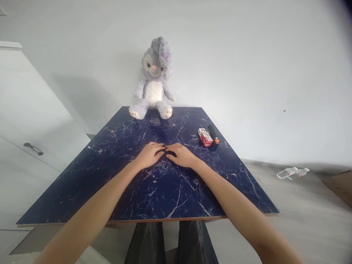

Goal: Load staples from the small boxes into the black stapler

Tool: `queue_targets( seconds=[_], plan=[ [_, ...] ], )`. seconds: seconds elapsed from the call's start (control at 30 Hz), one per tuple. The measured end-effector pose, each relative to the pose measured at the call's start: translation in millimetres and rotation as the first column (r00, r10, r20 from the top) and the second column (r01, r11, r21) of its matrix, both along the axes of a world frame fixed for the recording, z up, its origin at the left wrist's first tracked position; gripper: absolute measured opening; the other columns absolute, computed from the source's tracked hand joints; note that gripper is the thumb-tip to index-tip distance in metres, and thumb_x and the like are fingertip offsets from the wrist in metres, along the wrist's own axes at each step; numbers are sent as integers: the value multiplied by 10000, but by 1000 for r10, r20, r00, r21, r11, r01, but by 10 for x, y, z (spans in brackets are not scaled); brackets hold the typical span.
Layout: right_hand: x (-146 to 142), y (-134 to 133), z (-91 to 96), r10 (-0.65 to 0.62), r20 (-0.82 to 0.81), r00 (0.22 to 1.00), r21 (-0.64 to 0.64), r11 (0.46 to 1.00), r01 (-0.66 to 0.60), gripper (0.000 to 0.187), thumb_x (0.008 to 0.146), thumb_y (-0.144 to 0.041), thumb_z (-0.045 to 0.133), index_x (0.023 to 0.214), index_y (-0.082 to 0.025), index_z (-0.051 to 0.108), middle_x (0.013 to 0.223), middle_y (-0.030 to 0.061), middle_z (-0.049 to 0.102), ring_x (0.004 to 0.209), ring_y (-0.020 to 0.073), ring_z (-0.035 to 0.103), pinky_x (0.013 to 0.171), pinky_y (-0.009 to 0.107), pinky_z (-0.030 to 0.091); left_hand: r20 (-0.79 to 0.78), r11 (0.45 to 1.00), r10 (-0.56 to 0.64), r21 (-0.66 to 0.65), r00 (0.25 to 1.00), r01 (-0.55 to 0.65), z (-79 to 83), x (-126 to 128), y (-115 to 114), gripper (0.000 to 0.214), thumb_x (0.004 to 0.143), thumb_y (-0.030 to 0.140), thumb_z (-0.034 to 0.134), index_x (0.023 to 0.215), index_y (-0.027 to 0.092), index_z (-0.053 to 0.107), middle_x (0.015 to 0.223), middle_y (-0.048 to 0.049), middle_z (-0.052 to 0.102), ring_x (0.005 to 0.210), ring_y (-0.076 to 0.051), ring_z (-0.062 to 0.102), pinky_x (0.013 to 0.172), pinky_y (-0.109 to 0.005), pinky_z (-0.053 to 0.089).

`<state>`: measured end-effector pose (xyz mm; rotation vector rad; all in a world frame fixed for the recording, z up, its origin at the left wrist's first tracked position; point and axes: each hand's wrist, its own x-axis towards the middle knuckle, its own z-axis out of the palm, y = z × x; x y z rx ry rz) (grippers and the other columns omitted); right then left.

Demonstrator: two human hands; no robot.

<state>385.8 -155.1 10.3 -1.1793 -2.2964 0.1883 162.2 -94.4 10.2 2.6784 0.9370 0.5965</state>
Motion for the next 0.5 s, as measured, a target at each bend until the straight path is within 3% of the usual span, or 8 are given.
queue_targets(
  seconds=[0.1, 0.17, 0.23, 0.3, 0.37, 0.4, 0.43, 0.5],
  plan=[
    [43, 5, 62, -47, -29, 998, 35, 998, 48, 257, 973, -274, 575, 1166, -219, 736, 1196, 72, 750, 1120, 243, 660, 1048, 403, 482, -5, 1000, 1, 4, 1000, -1, 3, 4, -13, 371, 1023, 394, 495, 1297, 260, 706, 1401, -55, 661, 1311, -292, 550, 1117, -519, 435],
    [174, 24, 151, -213, -90, 973, 116, 968, 222, 267, 989, -280, 527, 1128, -219, 747, 1142, 76, 760, 1109, 250, 646, 1064, 416, 453, -6, 1000, -5, 9, 1000, 5, 9, 30, -25, 377, 1024, 405, 490, 1293, 258, 709, 1409, -54, 655, 1308, -295, 551, 1117, -528, 432],
    [421, 48, 261, -496, -212, 842, 204, 820, 534, 321, 997, -304, 472, 1140, -195, 737, 1154, 108, 744, 1155, 282, 612, 1101, 463, 399, -4, 1000, -17, 4, 1000, 17, 21, 46, -26, 393, 1028, 427, 474, 1294, 257, 708, 1420, -55, 647, 1310, -298, 551, 1108, -530, 437],
    [766, 62, 356, -732, -341, 589, 193, 559, 806, 430, 969, -359, 473, 1304, -158, 652, 1305, 151, 677, 1273, 336, 532, 1125, 526, 347, 18, 1000, -11, 14, 1000, 11, 35, -11, 7, 410, 1034, 441, 453, 1289, 251, 711, 1401, -64, 659, 1300, -296, 562, 1097, -519, 447],
    [1140, 57, 409, -886, -339, 318, -20, 344, 939, 584, 923, -444, 504, 1396, -107, 571, 1378, 211, 616, 1278, 375, 527, 1074, 527, 386, 48, 998, 9, 65, 999, -12, 43, -214, 94, 411, 1036, 437, 443, 1259, 243, 727, 1348, -72, 692, 1264, -287, 590, 1098, -502, 443],
    [1309, 51, 416, -932, -247, 266, -194, 316, 929, 620, 913, -506, 503, 1378, -104, 585, 1345, 220, 633, 1231, 371, 569, 1026, 492, 428, 54, 994, 20, 109, 998, -25, 42, -379, 158, 401, 1034, 430, 444, 1232, 244, 739, 1319, -71, 708, 1242, -283, 606, 1108, -496, 430],
    [1449, 47, 411, -942, -119, 315, -372, 336, 865, 626, 904, -561, 503, 1329, -117, 627, 1285, 208, 668, 1169, 354, 613, 966, 443, 465, 45, 990, 20, 142, 999, -26, 39, -582, 234, 386, 1028, 422, 453, 1186, 246, 758, 1272, -67, 731, 1203, -280, 630, 1106, -487, 428],
    [1610, 63, 375, -923, -46, 381, -467, 358, 809, 544, 842, -590, 586, 1087, -131, 745, 1080, 182, 736, 982, 328, 680, 824, 382, 499, 70, 977, 107, 177, 992, -118, 30, -1050, 395, 364, 1015, 407, 466, 1099, 242, 779, 1185, -69, 763, 1128, -271, 668, 1077, -438, 449]
  ],
)
